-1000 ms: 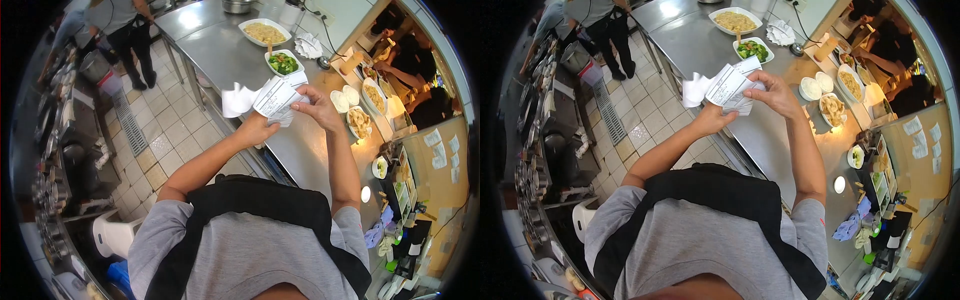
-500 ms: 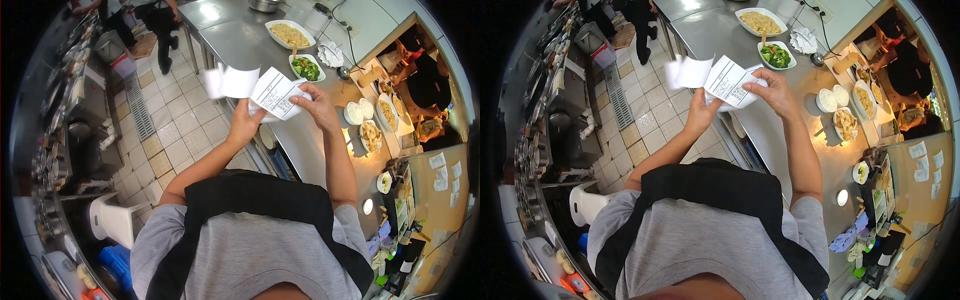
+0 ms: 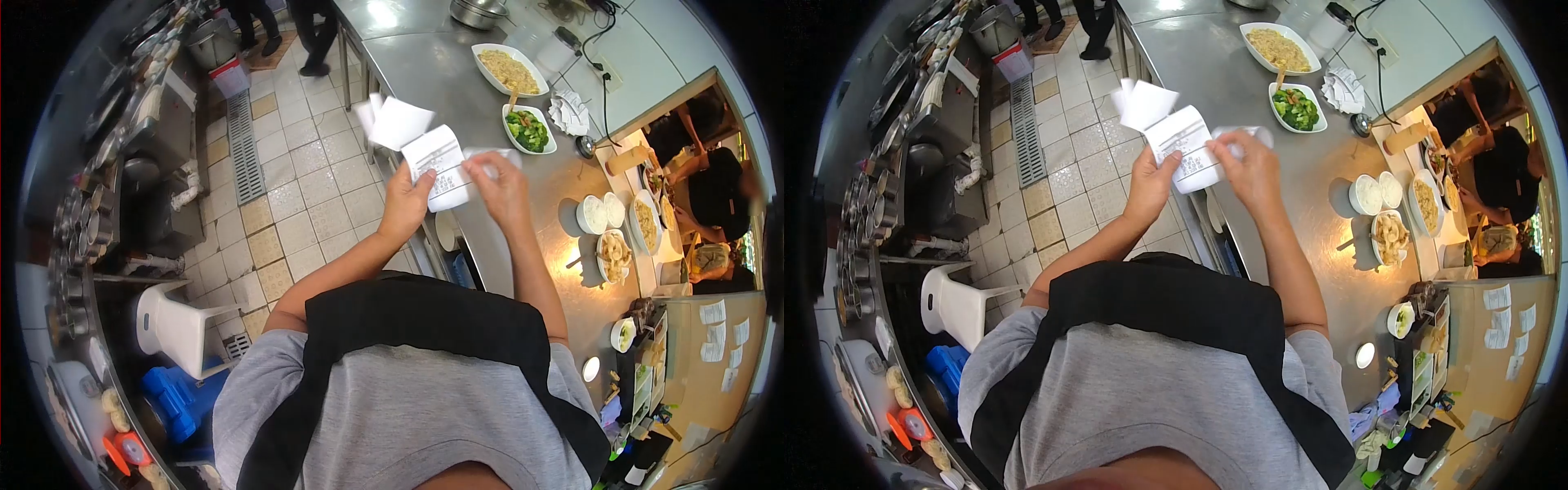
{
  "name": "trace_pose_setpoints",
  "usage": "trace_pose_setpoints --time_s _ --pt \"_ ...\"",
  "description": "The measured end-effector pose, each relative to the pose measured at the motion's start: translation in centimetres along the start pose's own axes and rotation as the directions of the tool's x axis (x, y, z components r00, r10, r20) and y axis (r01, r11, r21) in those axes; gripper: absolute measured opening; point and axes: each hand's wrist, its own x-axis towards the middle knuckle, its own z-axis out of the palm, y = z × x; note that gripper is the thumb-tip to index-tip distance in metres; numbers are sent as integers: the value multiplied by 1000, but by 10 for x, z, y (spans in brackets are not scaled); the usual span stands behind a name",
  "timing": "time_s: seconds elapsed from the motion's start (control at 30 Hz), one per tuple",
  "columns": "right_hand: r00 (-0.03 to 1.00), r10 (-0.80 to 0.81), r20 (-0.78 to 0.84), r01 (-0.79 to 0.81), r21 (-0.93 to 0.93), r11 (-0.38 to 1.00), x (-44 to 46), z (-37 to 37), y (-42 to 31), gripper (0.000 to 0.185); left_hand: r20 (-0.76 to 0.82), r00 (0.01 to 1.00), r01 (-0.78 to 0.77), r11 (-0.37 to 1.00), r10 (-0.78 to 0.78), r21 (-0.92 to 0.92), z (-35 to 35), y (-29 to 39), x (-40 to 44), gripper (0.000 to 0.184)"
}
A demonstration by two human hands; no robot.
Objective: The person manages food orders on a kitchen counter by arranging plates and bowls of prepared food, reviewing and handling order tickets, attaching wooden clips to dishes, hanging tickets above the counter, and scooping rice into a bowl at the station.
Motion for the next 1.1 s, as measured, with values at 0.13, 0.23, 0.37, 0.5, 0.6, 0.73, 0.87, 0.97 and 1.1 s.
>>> trace_pose_setpoints --time_s 0.13,0.23,0.37,0.5,0.6,0.73,0.87,0.97,1.1 --pt "788 -609 -93 526 -412 744 33 -15 -15 44 150 987 -133 790 52 599 -9 13 -5 28" --pt "873 -385 300 485 -438 757 35 -14 -47 60 341 933 -350 510 115 785 -15 4 -5 29" --pt "820 -45 570 381 -486 786 47 7 -51 57 577 766 -642 272 285 717 -18 9 5 29" --pt "819 23 573 265 -413 871 76 23 -15 42 618 693 -721 335 372 607 -17 8 0 26" --pt "818 -12 575 -158 244 957 81 11 5 30 573 746 -48 832 -338 553 -28 2 -11 30" --pt "825 -27 565 -444 676 589 61 -7 -4 27 539 719 683 590 -438 -431 -51 -13 -17 37" --pt "831 -17 556 -498 758 421 43 3 16 30 510 840 530 476 -185 -701 -41 6 -8 44" --pt "837 -3 547 -502 770 394 29 5 19 30 355 930 345 568 -98 -747 -34 17 5 49" --pt "829 44 558 -529 755 387 16 0 26 43 273 953 290 640 -129 -711 -48 14 18 51"
